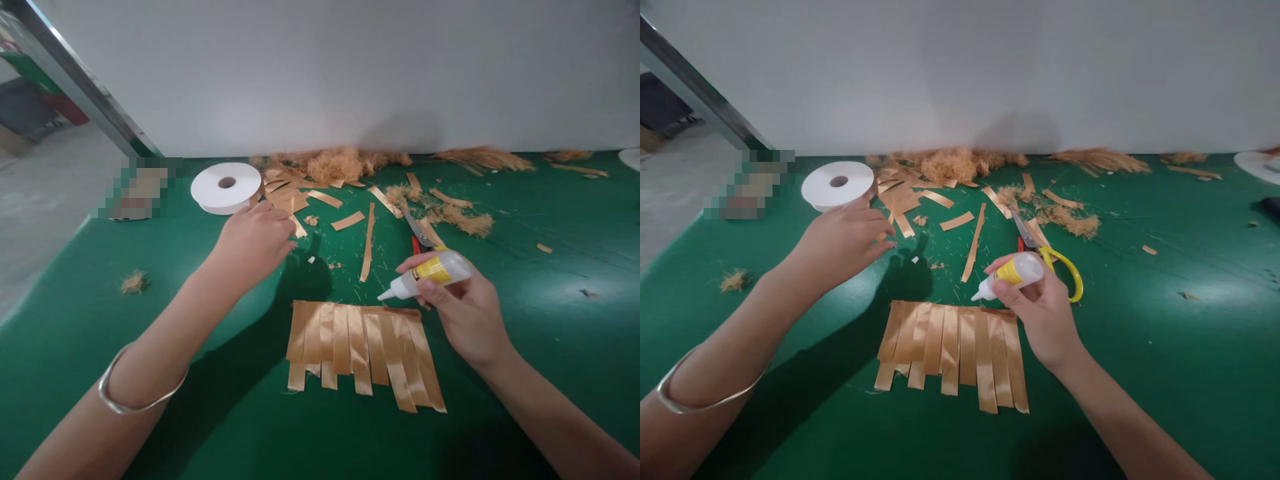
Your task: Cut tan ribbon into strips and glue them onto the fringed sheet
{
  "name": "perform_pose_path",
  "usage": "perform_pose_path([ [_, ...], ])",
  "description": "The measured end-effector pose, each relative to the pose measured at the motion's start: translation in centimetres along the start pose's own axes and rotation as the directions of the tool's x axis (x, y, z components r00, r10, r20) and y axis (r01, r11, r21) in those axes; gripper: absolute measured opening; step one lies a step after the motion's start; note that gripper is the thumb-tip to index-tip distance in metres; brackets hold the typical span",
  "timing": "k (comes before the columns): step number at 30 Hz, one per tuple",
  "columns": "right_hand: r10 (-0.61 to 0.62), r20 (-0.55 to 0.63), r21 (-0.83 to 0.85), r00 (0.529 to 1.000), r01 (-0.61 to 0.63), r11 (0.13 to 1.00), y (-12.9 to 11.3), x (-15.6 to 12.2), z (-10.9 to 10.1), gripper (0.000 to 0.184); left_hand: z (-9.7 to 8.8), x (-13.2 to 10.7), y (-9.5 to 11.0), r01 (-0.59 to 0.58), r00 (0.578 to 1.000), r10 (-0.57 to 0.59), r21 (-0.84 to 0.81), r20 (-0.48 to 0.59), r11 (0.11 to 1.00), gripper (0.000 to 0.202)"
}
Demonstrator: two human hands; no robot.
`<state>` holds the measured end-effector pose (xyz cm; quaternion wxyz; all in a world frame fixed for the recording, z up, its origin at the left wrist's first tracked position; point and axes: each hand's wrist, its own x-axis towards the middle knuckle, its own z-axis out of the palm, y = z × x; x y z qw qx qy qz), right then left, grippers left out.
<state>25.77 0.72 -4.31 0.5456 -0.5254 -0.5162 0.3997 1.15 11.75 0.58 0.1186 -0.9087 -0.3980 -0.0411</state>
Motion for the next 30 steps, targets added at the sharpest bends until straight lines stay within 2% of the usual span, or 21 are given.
perform_pose_path([
  [4, 0.024, 0.040, -0.073, 0.999, -0.021, 0.997, -0.2, -0.4, 0.7, 0.019, -0.9, -0.1, 0.2, 0.059, 0.998, -0.060, 0.052, 0.012, 0.997, 0.032],
  [8, 0.037, 0.063, -0.124, 0.997, -0.029, 0.992, -0.1, -0.6, 1.1, 0.021, -1.0, -0.3, 0.1, 0.047, 0.999, -0.046, 0.073, -0.017, 0.996, 0.024],
  [13, 0.035, 0.073, -0.122, 0.997, -0.026, 0.992, 0.3, -0.8, 1.2, 0.022, -0.9, -0.4, -0.3, 0.064, 0.998, -0.065, 0.062, 0.017, 0.996, 0.020],
  [19, 0.027, 0.062, -0.132, 0.998, -0.018, 0.991, 0.9, -1.1, 1.2, 0.024, -1.8, -0.1, -0.2, 0.166, 0.986, -0.167, 0.094, 0.002, 0.982, 0.043],
  [22, 0.024, 0.054, -0.139, 0.998, -0.016, 0.990, 1.0, -1.2, 1.3, 0.023, -1.7, -0.2, -0.5, 0.144, 0.985, -0.143, -0.005, -0.095, 0.990, 0.030],
  [25, -0.006, 0.050, -0.172, 0.999, 0.015, 0.985, 0.9, -1.2, 1.4, 0.022, -1.5, -0.4, -0.8, 0.102, 0.980, -0.107, -0.037, -0.170, 0.994, 0.012],
  [30, -0.060, 0.038, -0.246, 0.997, 0.068, 0.967, 0.6, -1.2, 1.5, 0.019, -1.6, -0.3, -0.5, 0.078, 0.978, -0.091, -0.075, -0.187, 0.994, 0.015],
])
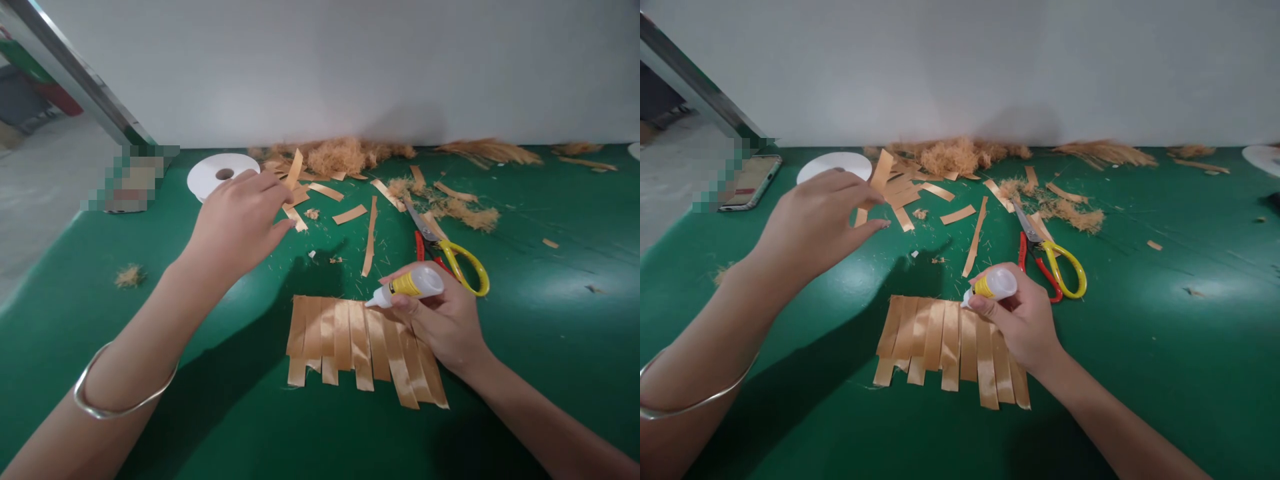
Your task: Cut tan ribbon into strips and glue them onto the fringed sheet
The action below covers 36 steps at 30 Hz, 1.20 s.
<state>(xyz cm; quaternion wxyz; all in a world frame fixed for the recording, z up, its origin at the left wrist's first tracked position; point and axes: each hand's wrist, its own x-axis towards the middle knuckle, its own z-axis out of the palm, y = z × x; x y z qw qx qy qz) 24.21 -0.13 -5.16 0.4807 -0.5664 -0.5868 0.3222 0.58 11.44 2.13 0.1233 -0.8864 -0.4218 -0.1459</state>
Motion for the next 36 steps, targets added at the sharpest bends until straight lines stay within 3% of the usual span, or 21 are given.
perform_pose_path([
  [7, -0.021, -0.021, -0.073, 1.000, 0.020, 0.997, 0.3, 0.0, -0.1, 0.018, -0.2, 0.2, 0.3, -0.001, 1.000, 0.004, -0.107, 0.031, 0.994, 0.025],
  [16, -0.040, -0.035, -0.097, 0.999, 0.036, 0.995, 0.2, -0.2, -0.1, 0.016, 0.0, 0.1, 0.1, -0.002, 1.000, 0.002, -0.093, -0.006, 0.996, 0.023],
  [25, -0.029, -0.061, -0.105, 0.998, 0.023, 0.994, 0.2, -0.2, 0.0, 0.018, 0.4, 0.1, 0.0, -0.001, 0.997, 0.009, -0.116, 0.075, 0.993, 0.030],
  [36, -0.024, -0.069, -0.079, 0.997, 0.019, 0.997, 0.4, -0.1, 0.4, 0.018, 0.8, -0.1, -0.5, -0.043, 0.991, 0.058, -0.123, 0.121, 0.991, 0.022],
])
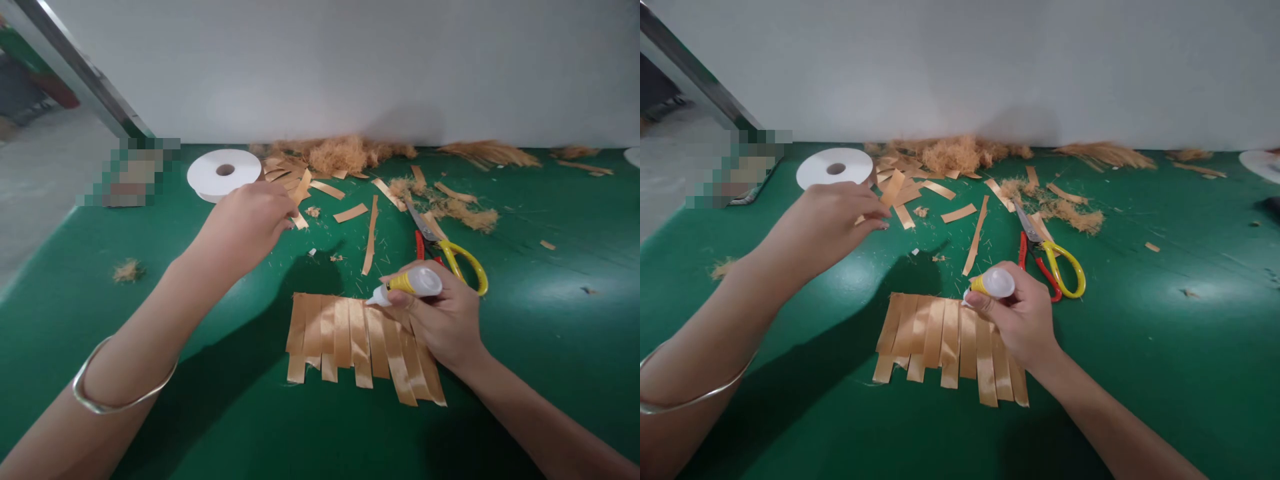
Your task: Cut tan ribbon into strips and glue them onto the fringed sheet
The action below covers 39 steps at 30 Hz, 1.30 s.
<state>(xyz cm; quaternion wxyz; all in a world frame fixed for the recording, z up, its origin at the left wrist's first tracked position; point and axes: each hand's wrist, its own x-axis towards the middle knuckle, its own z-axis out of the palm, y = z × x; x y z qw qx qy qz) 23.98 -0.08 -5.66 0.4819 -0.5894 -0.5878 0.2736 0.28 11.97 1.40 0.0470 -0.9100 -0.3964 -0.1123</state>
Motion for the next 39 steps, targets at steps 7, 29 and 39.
perform_pose_path([
  [7, -0.017, -0.014, 0.002, 1.000, 0.017, 1.000, -0.1, 0.0, -0.7, 0.016, 0.2, 0.0, -0.3, -0.010, 1.000, 0.010, 0.012, -0.014, 1.000, 0.026],
  [29, -0.182, -0.069, -0.270, 0.981, 0.158, 0.950, 0.9, -0.3, -3.2, 0.018, -0.2, -0.4, 0.1, 0.022, 1.000, -0.022, 0.000, 0.015, 1.000, 0.054],
  [39, -0.285, -0.046, -0.392, 0.957, 0.245, 0.887, 0.9, -0.2, -3.6, 0.020, -2.7, -0.5, 1.3, 0.204, 0.976, -0.200, 0.036, -0.089, 0.978, 0.028],
])
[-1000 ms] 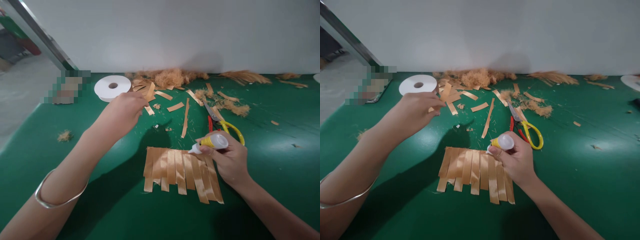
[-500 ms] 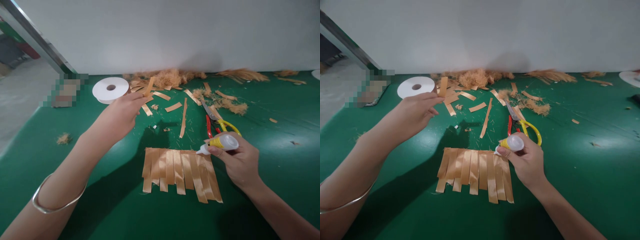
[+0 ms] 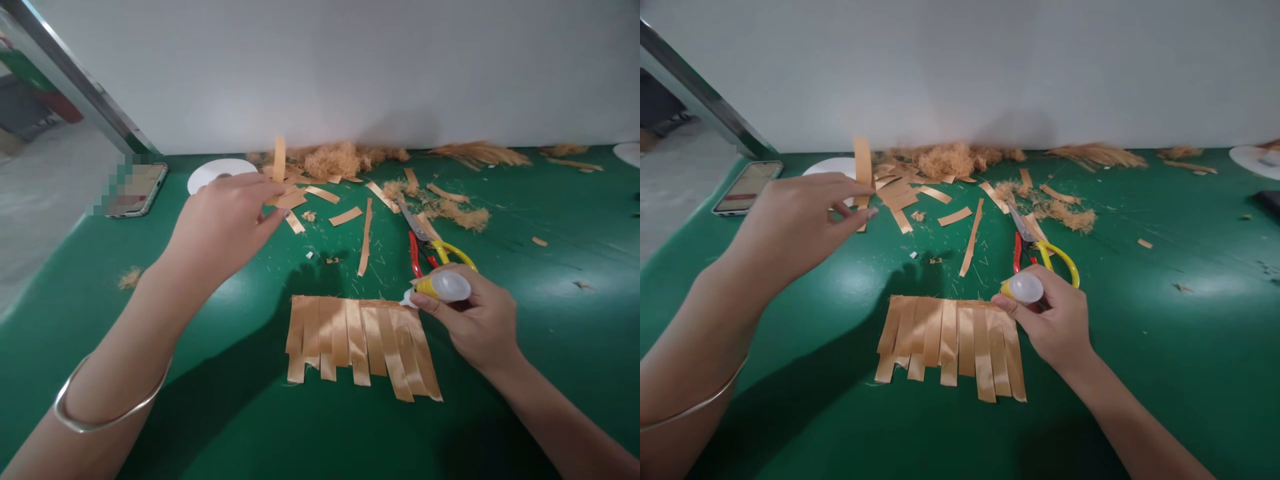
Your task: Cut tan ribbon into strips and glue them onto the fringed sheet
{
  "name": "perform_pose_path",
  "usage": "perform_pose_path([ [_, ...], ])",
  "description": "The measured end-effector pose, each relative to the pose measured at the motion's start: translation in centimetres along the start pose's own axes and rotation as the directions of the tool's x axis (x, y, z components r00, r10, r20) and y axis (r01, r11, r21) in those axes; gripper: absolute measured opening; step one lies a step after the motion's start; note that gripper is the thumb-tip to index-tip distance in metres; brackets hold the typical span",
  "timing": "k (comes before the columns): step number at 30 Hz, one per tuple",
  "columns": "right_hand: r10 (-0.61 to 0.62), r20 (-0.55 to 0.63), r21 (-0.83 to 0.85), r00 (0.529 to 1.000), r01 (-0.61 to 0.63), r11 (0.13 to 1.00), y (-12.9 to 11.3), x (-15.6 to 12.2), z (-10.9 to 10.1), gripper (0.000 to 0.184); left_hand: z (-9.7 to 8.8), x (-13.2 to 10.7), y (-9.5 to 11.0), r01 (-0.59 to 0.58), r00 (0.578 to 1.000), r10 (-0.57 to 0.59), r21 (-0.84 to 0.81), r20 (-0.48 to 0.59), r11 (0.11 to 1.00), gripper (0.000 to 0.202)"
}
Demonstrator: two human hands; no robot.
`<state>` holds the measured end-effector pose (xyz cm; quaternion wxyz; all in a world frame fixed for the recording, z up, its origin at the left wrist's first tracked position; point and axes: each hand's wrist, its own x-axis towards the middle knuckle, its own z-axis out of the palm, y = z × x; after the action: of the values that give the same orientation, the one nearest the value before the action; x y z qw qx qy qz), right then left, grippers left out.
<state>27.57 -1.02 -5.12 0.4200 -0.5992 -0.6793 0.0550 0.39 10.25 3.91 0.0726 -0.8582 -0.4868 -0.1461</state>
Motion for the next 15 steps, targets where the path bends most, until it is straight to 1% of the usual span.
perform_pose_path([
  [2, 0.002, -0.002, 0.001, 1.000, -0.002, 1.000, 0.0, 0.0, -0.2, 0.020, -0.3, 0.0, -0.1, 0.003, 0.997, -0.001, 0.015, -0.076, 1.000, 0.025],
  [5, 0.012, -0.003, 0.002, 1.000, -0.012, 1.000, 0.1, 0.0, -0.4, 0.021, -0.6, 0.0, -0.6, 0.008, 0.988, 0.004, 0.076, -0.155, 0.997, 0.024],
  [8, 0.039, 0.022, 0.005, 0.999, -0.039, 0.999, 0.4, 0.2, -0.7, 0.024, -0.5, 0.0, -1.3, -0.038, 0.987, 0.047, 0.060, -0.157, 0.997, 0.022],
  [10, 0.095, 0.036, 0.047, 0.995, -0.096, 0.994, 0.5, 0.3, -0.8, 0.025, 0.1, 0.2, -1.7, -0.052, 0.993, 0.053, 0.010, -0.108, 0.999, 0.021],
  [11, 0.150, 0.029, 0.095, 0.988, -0.152, 0.984, 0.5, 0.4, -0.9, 0.025, 0.5, 0.3, -1.8, -0.041, 0.997, 0.039, -0.026, -0.073, 0.999, 0.021],
  [12, 0.222, 0.011, 0.171, 0.975, -0.220, 0.960, 0.6, 0.6, -0.9, 0.025, 1.0, 0.5, -1.9, -0.016, 0.999, 0.013, -0.076, -0.041, 0.997, 0.021],
  [13, 0.307, -0.009, 0.278, 0.952, -0.292, 0.915, 0.6, 0.8, -1.0, 0.024, 1.5, 0.6, -1.8, 0.015, 1.000, -0.016, -0.139, -0.010, 0.990, 0.021],
  [14, 0.393, -0.016, 0.408, 0.919, -0.353, 0.842, 0.7, 1.2, -1.0, 0.023, 2.0, 0.8, -1.7, 0.048, 0.999, -0.044, -0.218, 0.024, 0.975, 0.023],
  [15, 0.472, -0.007, 0.544, 0.882, -0.392, 0.741, 0.9, 1.5, -1.1, 0.023, 2.4, 0.8, -1.6, 0.080, 0.996, -0.065, -0.299, 0.058, 0.951, 0.026],
])
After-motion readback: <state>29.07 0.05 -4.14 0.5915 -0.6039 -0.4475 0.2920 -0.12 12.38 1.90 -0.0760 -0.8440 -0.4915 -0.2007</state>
